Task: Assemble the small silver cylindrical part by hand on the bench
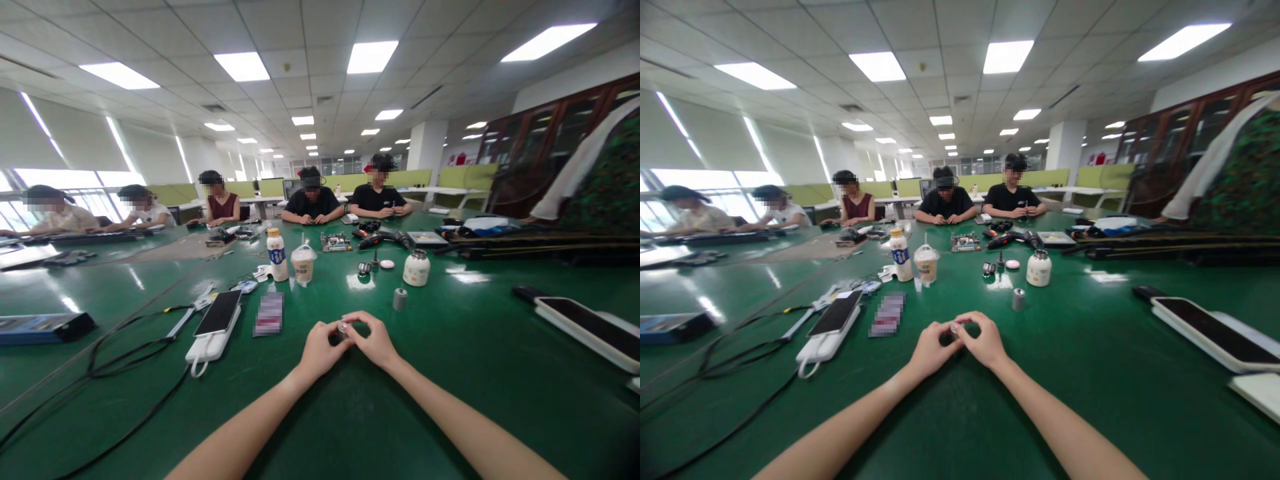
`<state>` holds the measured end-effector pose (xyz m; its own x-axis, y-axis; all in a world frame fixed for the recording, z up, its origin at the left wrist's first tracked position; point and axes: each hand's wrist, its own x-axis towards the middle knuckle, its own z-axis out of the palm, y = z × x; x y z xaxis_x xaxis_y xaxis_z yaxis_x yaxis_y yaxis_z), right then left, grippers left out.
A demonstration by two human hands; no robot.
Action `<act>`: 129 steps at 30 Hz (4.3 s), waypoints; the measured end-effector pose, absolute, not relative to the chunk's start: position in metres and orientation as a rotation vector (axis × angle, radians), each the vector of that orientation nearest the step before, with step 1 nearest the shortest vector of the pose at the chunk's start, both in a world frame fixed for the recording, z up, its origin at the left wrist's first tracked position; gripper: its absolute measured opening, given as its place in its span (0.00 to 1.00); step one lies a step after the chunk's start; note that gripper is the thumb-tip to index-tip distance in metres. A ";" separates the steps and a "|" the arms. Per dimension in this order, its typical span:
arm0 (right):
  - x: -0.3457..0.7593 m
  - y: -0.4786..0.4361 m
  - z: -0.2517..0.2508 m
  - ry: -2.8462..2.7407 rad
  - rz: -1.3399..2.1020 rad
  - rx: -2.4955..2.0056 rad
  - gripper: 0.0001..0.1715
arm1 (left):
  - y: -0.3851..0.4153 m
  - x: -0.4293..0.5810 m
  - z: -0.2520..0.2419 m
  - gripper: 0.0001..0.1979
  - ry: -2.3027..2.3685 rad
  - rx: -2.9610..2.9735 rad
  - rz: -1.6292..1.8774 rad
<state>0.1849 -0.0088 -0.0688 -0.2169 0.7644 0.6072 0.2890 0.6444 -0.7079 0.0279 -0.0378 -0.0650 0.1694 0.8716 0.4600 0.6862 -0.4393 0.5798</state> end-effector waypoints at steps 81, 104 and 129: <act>0.187 -0.009 -0.041 -1.738 0.620 -0.852 0.11 | -0.039 0.028 -0.064 0.13 1.491 2.250 1.066; 0.219 0.021 -0.060 -1.727 0.735 -0.997 0.12 | -0.040 0.030 -0.066 0.15 1.512 2.212 1.107; 0.194 -0.012 -0.031 -1.922 0.722 -0.900 0.05 | -0.043 0.033 -0.067 0.13 1.530 2.225 1.091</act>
<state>0.1937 -0.0120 -0.0313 -0.3605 0.8105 0.4616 0.3058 0.5702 -0.7625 0.0329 -0.0425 -0.0674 0.1780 0.8773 0.4457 0.7070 -0.4291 0.5622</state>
